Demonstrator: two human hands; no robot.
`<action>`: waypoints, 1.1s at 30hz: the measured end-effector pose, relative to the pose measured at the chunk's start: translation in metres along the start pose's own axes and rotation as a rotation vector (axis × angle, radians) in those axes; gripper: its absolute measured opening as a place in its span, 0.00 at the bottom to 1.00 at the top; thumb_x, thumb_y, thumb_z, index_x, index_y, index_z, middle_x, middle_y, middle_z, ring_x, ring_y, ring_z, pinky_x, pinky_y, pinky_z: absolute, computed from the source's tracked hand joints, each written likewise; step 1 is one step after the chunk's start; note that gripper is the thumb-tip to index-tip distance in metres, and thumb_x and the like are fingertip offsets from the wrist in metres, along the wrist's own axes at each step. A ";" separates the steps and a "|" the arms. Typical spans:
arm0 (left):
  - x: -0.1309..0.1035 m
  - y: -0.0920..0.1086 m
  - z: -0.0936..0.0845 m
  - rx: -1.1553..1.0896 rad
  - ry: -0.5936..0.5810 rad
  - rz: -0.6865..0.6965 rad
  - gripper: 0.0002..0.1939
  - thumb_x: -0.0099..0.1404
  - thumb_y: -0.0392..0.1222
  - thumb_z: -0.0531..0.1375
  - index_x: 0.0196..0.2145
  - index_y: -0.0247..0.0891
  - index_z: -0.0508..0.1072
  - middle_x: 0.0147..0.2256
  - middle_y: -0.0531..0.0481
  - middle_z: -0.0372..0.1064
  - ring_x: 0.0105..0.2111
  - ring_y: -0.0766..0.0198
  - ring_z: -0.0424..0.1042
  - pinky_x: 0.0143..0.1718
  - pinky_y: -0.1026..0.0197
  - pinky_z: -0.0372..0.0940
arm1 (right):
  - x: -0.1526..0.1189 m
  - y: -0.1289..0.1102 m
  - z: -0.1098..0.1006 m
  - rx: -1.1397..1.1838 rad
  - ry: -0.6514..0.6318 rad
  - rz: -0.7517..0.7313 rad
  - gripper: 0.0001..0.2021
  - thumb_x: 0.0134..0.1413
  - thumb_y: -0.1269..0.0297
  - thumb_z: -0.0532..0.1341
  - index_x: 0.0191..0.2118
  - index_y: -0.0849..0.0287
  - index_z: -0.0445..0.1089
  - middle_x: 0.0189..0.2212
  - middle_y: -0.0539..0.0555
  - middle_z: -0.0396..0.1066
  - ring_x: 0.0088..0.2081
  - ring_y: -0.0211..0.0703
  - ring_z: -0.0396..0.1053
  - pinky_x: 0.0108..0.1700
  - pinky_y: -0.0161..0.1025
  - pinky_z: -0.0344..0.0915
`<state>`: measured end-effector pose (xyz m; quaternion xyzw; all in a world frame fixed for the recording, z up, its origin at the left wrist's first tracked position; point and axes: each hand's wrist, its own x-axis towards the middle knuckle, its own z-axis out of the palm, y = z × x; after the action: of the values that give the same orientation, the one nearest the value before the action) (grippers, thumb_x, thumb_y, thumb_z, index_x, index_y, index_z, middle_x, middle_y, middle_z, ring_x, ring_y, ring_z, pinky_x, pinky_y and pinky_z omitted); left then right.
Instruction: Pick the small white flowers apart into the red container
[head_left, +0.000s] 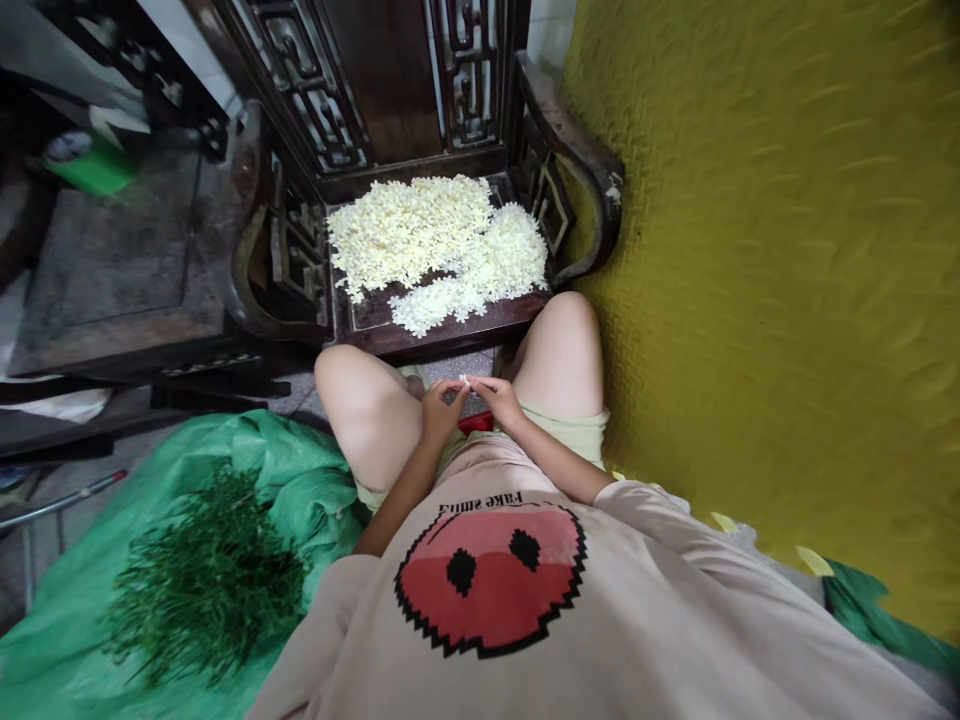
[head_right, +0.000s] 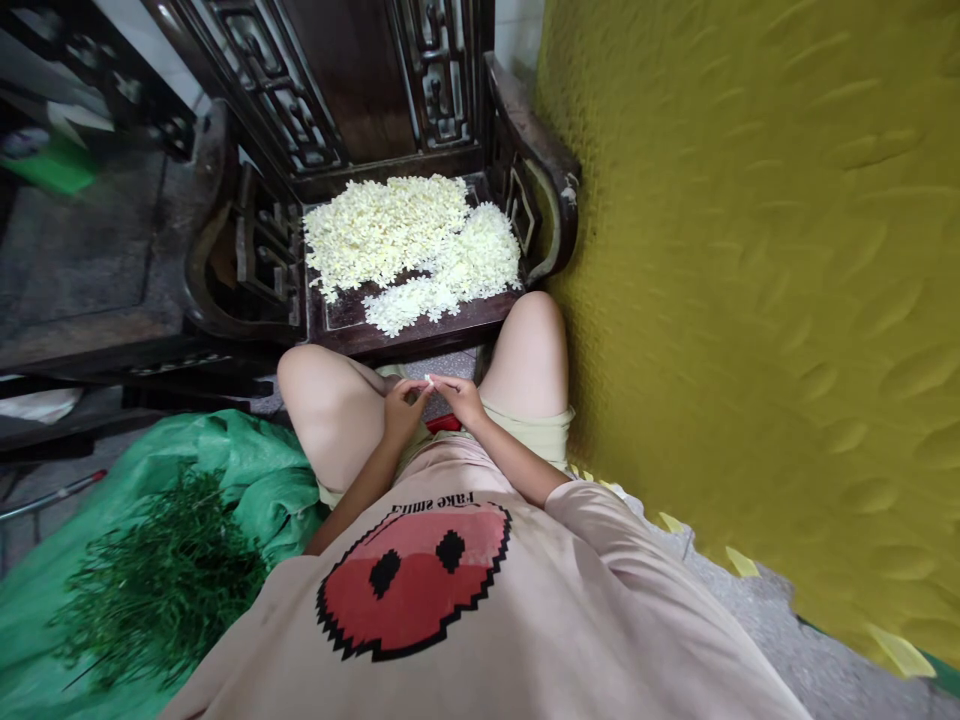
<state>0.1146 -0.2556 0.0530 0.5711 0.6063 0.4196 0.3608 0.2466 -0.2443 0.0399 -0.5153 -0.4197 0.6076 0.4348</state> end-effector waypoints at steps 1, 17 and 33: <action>0.000 -0.001 0.000 -0.002 -0.001 -0.002 0.07 0.57 0.43 0.60 0.30 0.38 0.74 0.30 0.50 0.70 0.33 0.65 0.68 0.38 0.61 0.63 | 0.000 0.000 0.000 0.015 -0.001 0.006 0.19 0.43 0.49 0.63 0.39 0.56 0.76 0.43 0.54 0.74 0.49 0.51 0.69 0.52 0.49 0.63; 0.002 -0.007 -0.001 0.039 -0.048 0.013 0.05 0.57 0.42 0.59 0.30 0.40 0.74 0.31 0.50 0.71 0.36 0.62 0.69 0.41 0.59 0.62 | 0.000 0.007 0.000 -0.040 0.039 -0.007 0.20 0.42 0.52 0.64 0.40 0.59 0.74 0.33 0.55 0.76 0.34 0.45 0.73 0.41 0.42 0.67; 0.002 -0.007 -0.001 0.087 -0.083 0.039 0.05 0.57 0.43 0.59 0.29 0.40 0.74 0.30 0.49 0.71 0.34 0.62 0.69 0.40 0.58 0.62 | -0.002 0.004 0.003 -0.072 0.102 -0.031 0.15 0.39 0.52 0.64 0.29 0.60 0.73 0.31 0.57 0.76 0.33 0.45 0.73 0.39 0.41 0.69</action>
<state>0.1105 -0.2541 0.0474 0.6148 0.5971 0.3761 0.3521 0.2438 -0.2475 0.0367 -0.5543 -0.4264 0.5585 0.4461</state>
